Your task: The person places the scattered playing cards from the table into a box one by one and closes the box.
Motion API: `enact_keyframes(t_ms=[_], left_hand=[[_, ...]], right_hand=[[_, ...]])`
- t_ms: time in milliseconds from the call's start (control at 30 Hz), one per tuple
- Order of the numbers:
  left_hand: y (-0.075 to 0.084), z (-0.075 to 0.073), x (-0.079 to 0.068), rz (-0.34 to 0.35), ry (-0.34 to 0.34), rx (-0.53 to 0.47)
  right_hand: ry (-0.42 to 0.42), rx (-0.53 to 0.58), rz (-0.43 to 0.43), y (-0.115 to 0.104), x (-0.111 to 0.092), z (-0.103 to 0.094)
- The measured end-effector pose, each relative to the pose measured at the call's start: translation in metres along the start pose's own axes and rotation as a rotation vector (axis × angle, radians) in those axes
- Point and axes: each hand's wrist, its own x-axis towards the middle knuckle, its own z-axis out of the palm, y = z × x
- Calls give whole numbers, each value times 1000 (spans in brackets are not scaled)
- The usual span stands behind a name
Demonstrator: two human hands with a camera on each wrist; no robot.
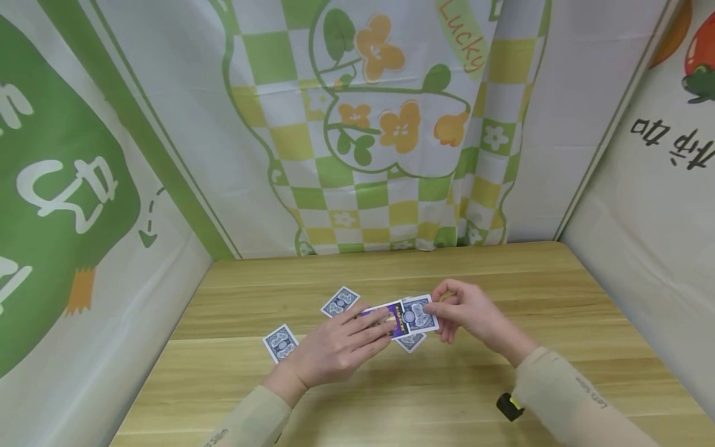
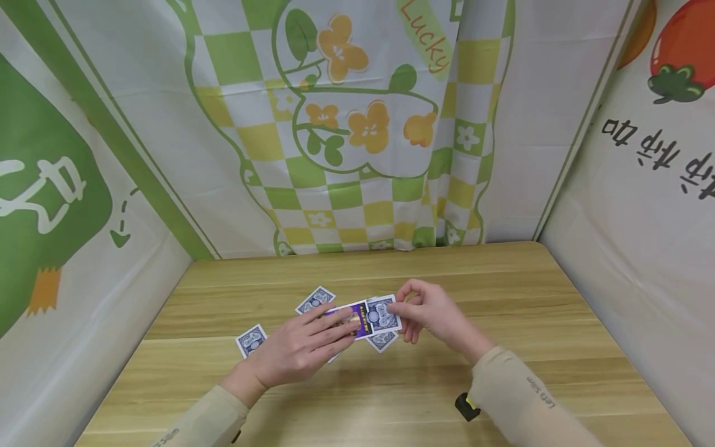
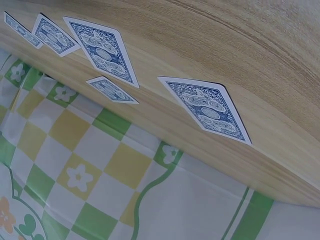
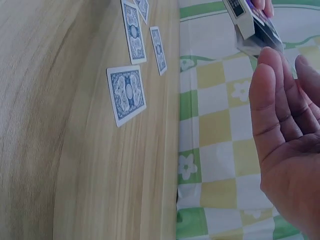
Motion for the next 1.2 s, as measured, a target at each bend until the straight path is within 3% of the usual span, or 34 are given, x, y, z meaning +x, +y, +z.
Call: enact_keyframes(t_ms=[467,1200], left_hand=[[1,1,0,-3,2,-8],[1,1,0,-2,1,-7]], right_hand=[[-8,-86,-47,-6,0,17],[-92,-134,-88,-4,-3,22]])
